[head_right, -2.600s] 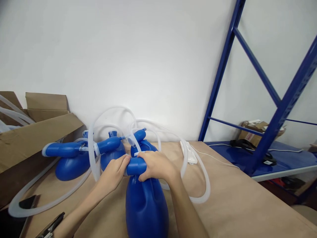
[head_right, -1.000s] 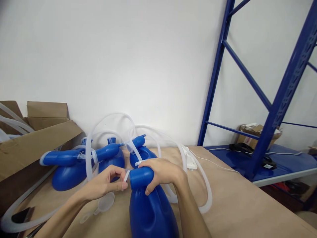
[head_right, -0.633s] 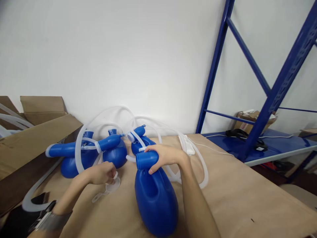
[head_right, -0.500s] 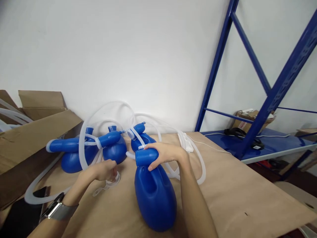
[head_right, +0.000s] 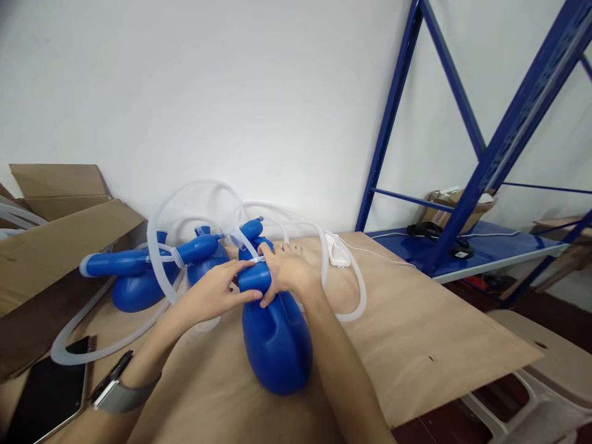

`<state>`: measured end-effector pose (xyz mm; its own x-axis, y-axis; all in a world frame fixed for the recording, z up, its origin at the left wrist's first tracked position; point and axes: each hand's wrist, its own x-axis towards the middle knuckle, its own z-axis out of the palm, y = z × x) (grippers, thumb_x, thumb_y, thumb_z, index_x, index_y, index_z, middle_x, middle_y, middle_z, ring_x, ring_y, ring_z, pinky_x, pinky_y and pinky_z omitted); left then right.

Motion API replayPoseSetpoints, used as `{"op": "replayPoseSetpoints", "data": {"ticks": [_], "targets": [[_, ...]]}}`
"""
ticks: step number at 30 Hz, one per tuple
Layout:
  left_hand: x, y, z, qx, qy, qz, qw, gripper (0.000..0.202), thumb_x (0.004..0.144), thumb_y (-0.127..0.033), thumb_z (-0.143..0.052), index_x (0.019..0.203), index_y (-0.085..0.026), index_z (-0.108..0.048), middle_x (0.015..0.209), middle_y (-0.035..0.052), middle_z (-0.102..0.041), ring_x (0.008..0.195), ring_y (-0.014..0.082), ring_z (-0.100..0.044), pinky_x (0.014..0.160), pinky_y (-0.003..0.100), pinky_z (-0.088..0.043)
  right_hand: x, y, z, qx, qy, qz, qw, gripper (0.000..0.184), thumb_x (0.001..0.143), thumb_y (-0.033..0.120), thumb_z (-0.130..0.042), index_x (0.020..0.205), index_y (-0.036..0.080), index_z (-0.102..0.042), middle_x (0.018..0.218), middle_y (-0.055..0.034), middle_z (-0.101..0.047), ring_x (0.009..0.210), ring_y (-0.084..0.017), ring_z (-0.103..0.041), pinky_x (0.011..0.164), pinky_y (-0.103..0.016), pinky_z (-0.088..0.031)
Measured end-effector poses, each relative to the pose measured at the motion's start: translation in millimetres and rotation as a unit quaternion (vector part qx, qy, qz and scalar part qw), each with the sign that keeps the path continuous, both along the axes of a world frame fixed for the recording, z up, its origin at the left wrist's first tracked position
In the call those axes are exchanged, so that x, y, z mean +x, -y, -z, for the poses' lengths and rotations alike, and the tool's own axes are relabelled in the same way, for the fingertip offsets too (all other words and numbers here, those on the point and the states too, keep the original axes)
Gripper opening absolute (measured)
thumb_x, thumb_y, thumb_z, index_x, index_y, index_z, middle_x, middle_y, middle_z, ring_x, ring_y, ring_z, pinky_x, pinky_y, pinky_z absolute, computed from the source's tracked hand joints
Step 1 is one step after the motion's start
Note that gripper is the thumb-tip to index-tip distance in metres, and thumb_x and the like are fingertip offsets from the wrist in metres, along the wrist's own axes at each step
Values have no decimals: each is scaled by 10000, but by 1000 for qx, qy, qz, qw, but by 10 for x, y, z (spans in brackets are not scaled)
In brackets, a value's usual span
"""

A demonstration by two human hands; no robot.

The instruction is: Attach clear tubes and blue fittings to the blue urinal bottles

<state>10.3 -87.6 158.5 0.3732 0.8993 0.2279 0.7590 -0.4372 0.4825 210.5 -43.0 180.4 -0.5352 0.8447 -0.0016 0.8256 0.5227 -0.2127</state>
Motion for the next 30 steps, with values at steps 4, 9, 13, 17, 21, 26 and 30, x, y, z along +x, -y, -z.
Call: {"op": "replayPoseSetpoints", "data": {"ticks": [4, 9, 13, 17, 21, 26, 30], "targets": [[-80, -95, -227, -15, -54, 35, 998, 554, 737, -568, -770, 1136, -188, -710, 1039, 97, -753, 938, 316, -711, 797, 383, -542, -28, 97, -25, -41, -4, 29, 999, 1385, 524, 364, -990, 1638, 267, -173, 1505, -213, -485, 1206, -416, -636, 947, -459, -525], [-470, -2, -484, -66, -16, -1, 998, 473, 711, -565, -802, 1067, -260, -738, 1025, 36, -762, 886, 283, -714, 759, 359, -570, 129, -29, 9, -84, -14, 15, 996, 1343, 592, 133, -887, 1666, 308, -100, 1357, -153, -641, 910, -289, -737, 772, -340, -540], [-629, 67, -513, -31, 107, -14, 994, 513, 738, -563, -801, 1165, -288, -734, 1163, 50, -751, 1001, 309, -716, 808, 372, -609, 292, -131, -44, -99, -120, -88, 984, 923, 717, 264, -871, 1539, 246, -453, 1248, -86, -702, 992, -268, -692, 845, -348, -530], [-578, 33, -499, 46, 255, -42, 965, 599, 749, -563, -807, 1260, -269, -697, 1201, 77, -727, 1038, 312, -706, 768, 355, -626, 378, -60, -186, -93, -222, -145, 960, 455, 938, 550, -679, 1261, 229, -663, 1155, -53, -714, 934, -219, -652, 835, -328, -514], [-453, -21, -488, 116, 350, -48, 928, 581, 752, -532, -807, 1256, -257, -714, 981, 67, -722, 903, 276, -697, 671, 307, -600, 389, -47, -207, -110, -343, -157, 919, 605, 1014, 732, -391, 990, 194, -668, 938, -39, -685, 861, -193, -635, 815, -324, -519], [-362, -97, -446, 124, 400, -56, 906, 571, 734, -525, -807, 1228, -247, -739, 919, 52, -703, 827, 244, -664, 628, 278, -556, 251, -241, -29, -147, -479, -159, 851, 619, 968, 757, -474, 717, 200, -574, 678, 7, -572, 645, -154, -546, 686, -314, -498], [-352, -152, -413, 95, 487, -77, 865, 566, 729, -511, -805, 1215, -233, -725, 919, 44, -702, 813, 225, -649, 639, 277, -546, 24, -363, 160, -292, -497, -225, 786, 547, 926, 699, -581, 694, 207, -521, 622, 30, -523, 502, -119, -478, 482, -265, -411]]}}
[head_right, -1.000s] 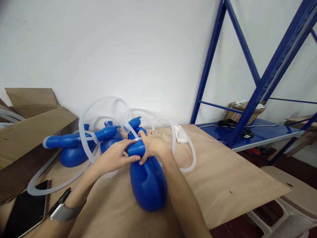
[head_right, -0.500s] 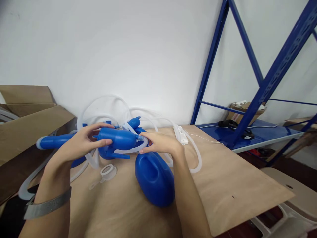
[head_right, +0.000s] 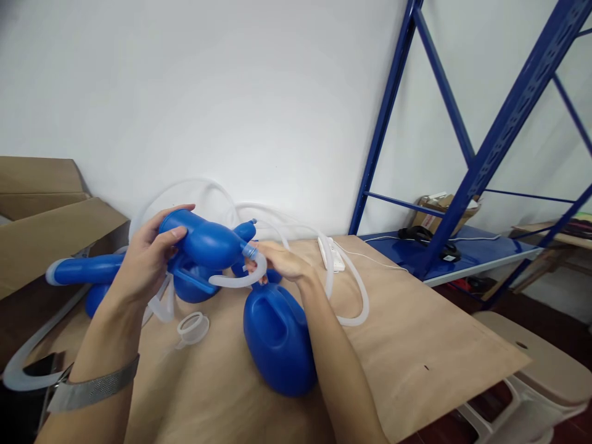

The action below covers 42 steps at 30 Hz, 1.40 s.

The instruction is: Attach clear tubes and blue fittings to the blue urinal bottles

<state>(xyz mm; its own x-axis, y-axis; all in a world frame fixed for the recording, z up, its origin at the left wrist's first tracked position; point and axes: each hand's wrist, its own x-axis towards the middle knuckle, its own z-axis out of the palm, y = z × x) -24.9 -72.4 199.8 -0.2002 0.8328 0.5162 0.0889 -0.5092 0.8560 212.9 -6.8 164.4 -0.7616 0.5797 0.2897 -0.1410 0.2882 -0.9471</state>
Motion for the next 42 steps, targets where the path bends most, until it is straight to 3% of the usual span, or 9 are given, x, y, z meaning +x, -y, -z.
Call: {"op": "replayPoseSetpoints", "data": {"ticks": [5, 9, 14, 18, 26, 30, 35, 39, 42], "targets": [[51, -46, -6, -6, 129, 6, 992, 443, 738, -487, -800, 1098, -242, -713, 938, 38, -712, 778, 199, -649, 580, 264, -528, -294, 25, 154, -54, -56, -110, 991, 549, 882, 739, -608, 755, 208, -543, 584, 47, -507, 443, -104, -410, 442, -258, -345], [143, -78, -11, -14, 197, -17, 980, 407, 720, -469, -852, 1007, -233, -687, 838, -17, -662, 651, 116, -600, 531, 212, -480, -358, 79, 152, -85, -109, -73, 988, 553, 852, 721, -676, 726, 200, -538, 529, 77, -401, 436, -78, -315, 426, -228, -249], [277, 16, -48, -79, 196, 72, 975, 512, 759, -629, -780, 1023, -207, -664, 757, 6, -662, 612, 162, -642, 508, 260, -501, -316, 143, 34, -71, -117, 7, 991, 566, 743, 675, -817, 657, 187, -542, 511, 71, -454, 428, -59, -339, 405, -206, -197], [340, 123, -102, -67, 211, 114, 969, 589, 749, -697, -740, 1060, -202, -671, 893, 74, -729, 826, 283, -729, 637, 371, -602, -321, 273, -95, -13, -83, 32, 996, 545, 754, 659, -808, 620, 194, -558, 496, 54, -515, 421, -67, -359, 408, -212, -236], [355, 153, -110, 35, 247, -69, 966, 488, 659, -604, -870, 835, -230, -610, 754, 2, -632, 700, 187, -650, 557, 287, -565, -269, 420, -228, 148, -31, 158, 976, 429, 899, 537, -704, 668, 188, -612, 593, 24, -555, 555, -111, -468, 539, -250, -361], [388, 190, -104, 53, 237, -112, 964, 487, 675, -578, -882, 761, -221, -561, 671, -43, -528, 608, 122, -559, 521, 233, -498, -231, 507, -263, 287, 36, 213, 933, 371, 980, 445, -644, 707, 194, -631, 664, 16, -579, 626, -128, -493, 622, -272, -383], [349, 225, -149, 99, 259, -174, 945, 490, 656, -513, -917, 759, -228, -530, 714, -50, -523, 674, 126, -568, 570, 241, -504, -254, 557, -244, 434, 117, 234, 862, 381, 1062, 421, -542, 753, 210, -610, 731, -6, -591, 702, -163, -539, 718, -302, -421], [280, 251, -199, 93, 293, -162, 938, 504, 662, -526, -908, 773, -234, -512, 716, -57, -497, 637, 112, -518, 532, 237, -477, -235, 517, -255, 461, 166, 238, 838, 297, 1035, 458, -603, 884, 208, -657, 902, -55, -685, 893, -219, -613, 859, -351, -471], [299, 263, -197, 105, 283, -138, 943, 510, 642, -489, -926, 787, -230, -512, 720, -62, -488, 651, 107, -521, 571, 233, -493, -205, 526, -284, 413, 143, 263, 860, 382, 938, 526, -728, 1167, 228, -659, 1181, -90, -699, 1159, -280, -602, 1040, -434, -449]]}}
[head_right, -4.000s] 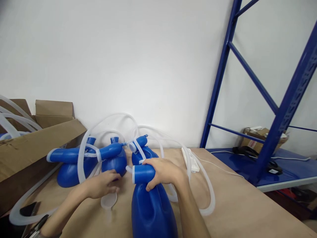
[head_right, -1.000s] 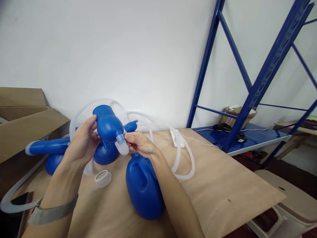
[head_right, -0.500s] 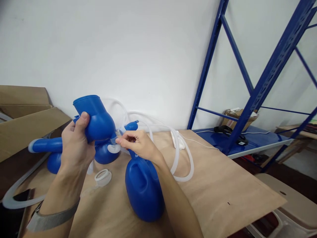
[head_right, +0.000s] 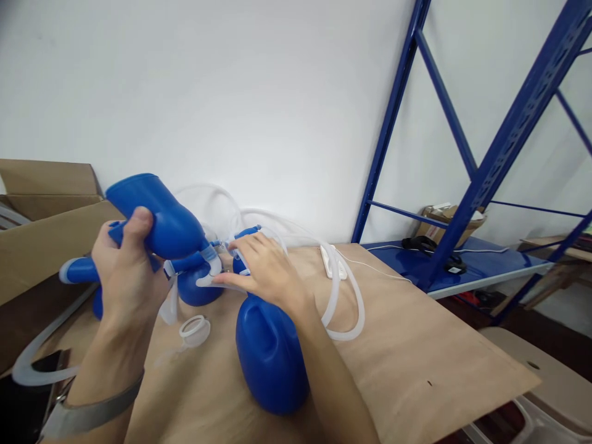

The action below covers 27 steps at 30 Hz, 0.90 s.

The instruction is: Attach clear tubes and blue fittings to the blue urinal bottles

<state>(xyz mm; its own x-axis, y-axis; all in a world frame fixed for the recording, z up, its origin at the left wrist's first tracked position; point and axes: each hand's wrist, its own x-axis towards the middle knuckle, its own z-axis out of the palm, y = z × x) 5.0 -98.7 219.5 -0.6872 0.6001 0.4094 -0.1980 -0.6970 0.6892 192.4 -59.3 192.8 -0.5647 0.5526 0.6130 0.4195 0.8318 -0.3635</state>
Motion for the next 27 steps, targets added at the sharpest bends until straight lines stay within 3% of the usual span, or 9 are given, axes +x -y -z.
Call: {"op": "replayPoseSetpoints", "data": {"ticks": [3, 5, 7, 9, 12, 15, 19, 23, 27], "targets": [[66, -2, 33, 30, -21, 5, 999, 508, 651, -467, -925, 785, -231, -495, 717, -66, -480, 658, 101, -514, 597, 226, -484, -63, 48, 26, -120, -101, -58, 986, 566, 972, 502, -684, 1461, 288, -496, 1361, -79, -641, 1271, -268, -581, 1096, -449, -438], [106, -9, 60, 32, -34, 6, 999, 503, 672, -468, -912, 786, -239, -479, 714, -66, -478, 645, 102, -499, 586, 231, -464, -164, 75, 73, -204, -163, -125, 957, 545, 1001, 507, -629, 1477, 289, -479, 1269, -64, -679, 1182, -241, -633, 1039, -414, -482], [129, -18, 81, 22, -45, 9, 999, 497, 691, -476, -898, 802, -251, -470, 715, -67, -478, 628, 106, -484, 569, 241, -446, -268, 78, 118, -272, -242, -178, 914, 505, 1003, 582, -580, 1381, 249, -552, 1031, -38, -704, 977, -206, -672, 919, -362, -525], [133, -32, 95, 20, -49, 15, 998, 503, 689, -492, -890, 816, -256, -464, 713, -68, -473, 607, 106, -465, 549, 248, -428, -333, 60, 137, -334, -317, -213, 862, 511, 994, 666, -526, 1222, 216, -608, 787, 12, -629, 726, -157, -614, 749, -307, -517], [116, -65, 117, 15, -74, 28, 997, 518, 670, -530, -873, 829, -255, -464, 715, -65, -474, 598, 106, -459, 539, 252, -424, -332, 27, 112, -418, -330, -266, 803, 469, 945, 680, -606, 967, 212, -579, 630, 66, -486, 549, -105, -438, 572, -252, -391], [103, -109, 169, 2, -123, 2, 992, 508, 691, -573, -837, 839, -259, -466, 725, -58, -475, 606, 117, -471, 545, 262, -424, -293, -5, 92, -470, -296, -312, 771, 478, 890, 637, -718, 822, 231, -475, 577, 105, -344, 487, -79, -262, 495, -238, -245], [82, -156, 261, 37, -174, -114, 977, 489, 721, -585, -828, 839, -258, -485, 741, -53, -458, 621, 126, -458, 565, 273, -398, -303, -86, 172, -503, -280, -326, 750, 580, 874, 714, -690, 759, 258, -350, 543, 134, -187, 446, -70, -73, 456, -264, -85], [-23, -105, 259, 120, -246, -222, 936, 533, 641, -593, -889, 819, -248, -524, 771, -41, -469, 679, 148, -459, 623, 293, -378, -309, -142, 256, -508, -220, -317, 770, 655, 840, 816, -631, 730, 269, -288, 521, 132, -191, 447, -69, -71, 447, -276, -53], [-113, 20, 160, 210, -296, -212, 907, 644, 517, -670, -922, 772, -225, -532, 721, -65, -407, 636, 121, -388, 637, 279, -351, -279, -68, 243, -499, -154, -363, 771, 707, 720, 890, -673, 757, 264, -346, 514, 139, -241, 445, -59, -125, 440, -251, -83]]}}
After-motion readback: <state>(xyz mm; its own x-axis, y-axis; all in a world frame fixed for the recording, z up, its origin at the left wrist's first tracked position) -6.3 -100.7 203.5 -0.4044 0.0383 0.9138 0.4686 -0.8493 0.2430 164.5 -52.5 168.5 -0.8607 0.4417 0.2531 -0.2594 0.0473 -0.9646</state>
